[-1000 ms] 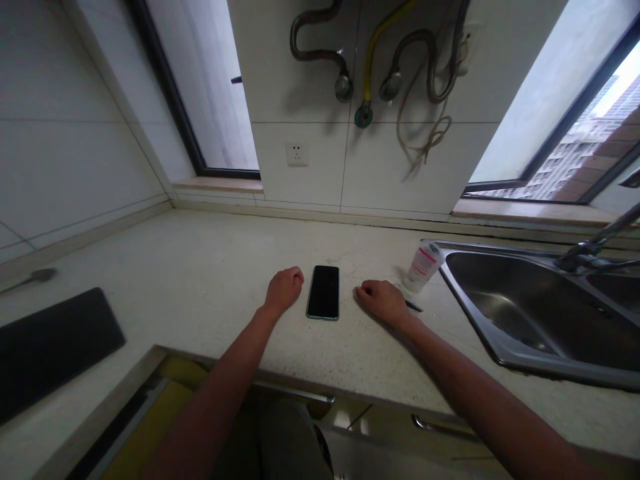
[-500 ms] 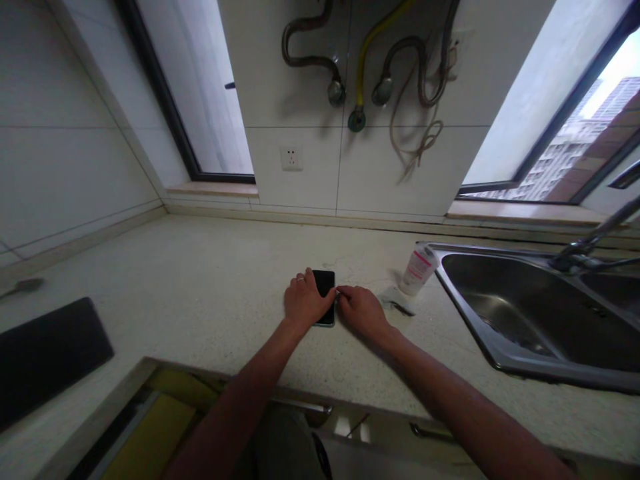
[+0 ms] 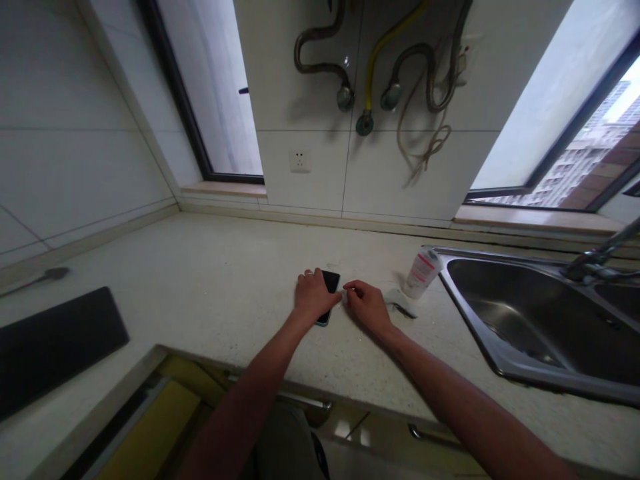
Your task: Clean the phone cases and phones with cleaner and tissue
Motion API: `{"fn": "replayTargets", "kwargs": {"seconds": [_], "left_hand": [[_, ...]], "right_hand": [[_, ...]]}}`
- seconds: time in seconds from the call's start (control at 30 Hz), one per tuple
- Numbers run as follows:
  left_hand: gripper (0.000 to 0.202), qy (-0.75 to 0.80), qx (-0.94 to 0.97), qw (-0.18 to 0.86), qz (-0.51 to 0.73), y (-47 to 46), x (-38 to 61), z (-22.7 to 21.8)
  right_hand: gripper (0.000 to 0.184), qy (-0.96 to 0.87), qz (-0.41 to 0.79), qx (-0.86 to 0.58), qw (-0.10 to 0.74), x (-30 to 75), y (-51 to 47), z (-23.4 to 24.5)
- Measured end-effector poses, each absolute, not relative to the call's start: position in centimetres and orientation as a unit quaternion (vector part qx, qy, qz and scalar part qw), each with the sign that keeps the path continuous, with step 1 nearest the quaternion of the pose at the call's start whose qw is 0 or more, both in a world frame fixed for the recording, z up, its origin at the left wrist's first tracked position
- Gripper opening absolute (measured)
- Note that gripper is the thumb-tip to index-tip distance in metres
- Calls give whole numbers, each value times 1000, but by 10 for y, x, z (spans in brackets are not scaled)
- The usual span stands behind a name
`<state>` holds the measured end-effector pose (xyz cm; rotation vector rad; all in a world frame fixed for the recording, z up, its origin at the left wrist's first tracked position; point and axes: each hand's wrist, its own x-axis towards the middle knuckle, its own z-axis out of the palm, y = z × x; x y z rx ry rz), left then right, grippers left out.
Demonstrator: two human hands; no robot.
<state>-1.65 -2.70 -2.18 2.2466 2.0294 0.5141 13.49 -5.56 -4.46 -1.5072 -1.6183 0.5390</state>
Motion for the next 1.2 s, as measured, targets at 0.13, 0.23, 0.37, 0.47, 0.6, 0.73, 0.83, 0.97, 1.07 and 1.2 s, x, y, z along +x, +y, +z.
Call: {"fn": "replayTargets", "kwargs": {"seconds": [0.13, 0.23, 0.37, 0.47, 0.6, 0.73, 0.83, 0.97, 1.07, 1.2], "left_hand": [[82, 655, 736, 44, 165, -27, -23, -25], [93, 652, 739, 42, 162, -27, -26, -29], [99, 646, 747, 47, 151, -26, -27, -29], [103, 635, 754, 67, 154, -26, -26, -23], [112, 624, 756, 93, 173, -27, -28, -18], [114, 634, 745, 112, 174, -26, -33, -19], [110, 640, 742, 120, 160, -23, -37, -21], [90, 645, 741, 103, 154, -20, -37, -22], [71, 643, 727, 129, 204, -18, -38, -22], [58, 633, 623, 261, 377, -14, -40, -20]], "right_hand": [[35, -655, 213, -594, 416, 135, -57, -45], [34, -660, 208, -587, 420, 135, -56, -45], [32, -681, 220, -560, 419, 135, -56, -47], [31, -696, 215, -537, 426, 135, -56, -48], [29, -703, 215, -521, 434, 136, -57, -48], [27, -701, 225, -516, 438, 136, -56, -48], [26, -706, 225, -513, 434, 136, -56, -48], [28, -711, 213, -522, 421, 136, -56, -49], [29, -716, 203, -528, 410, 136, -57, -49], [30, -703, 237, -528, 414, 133, -59, -45]]}}
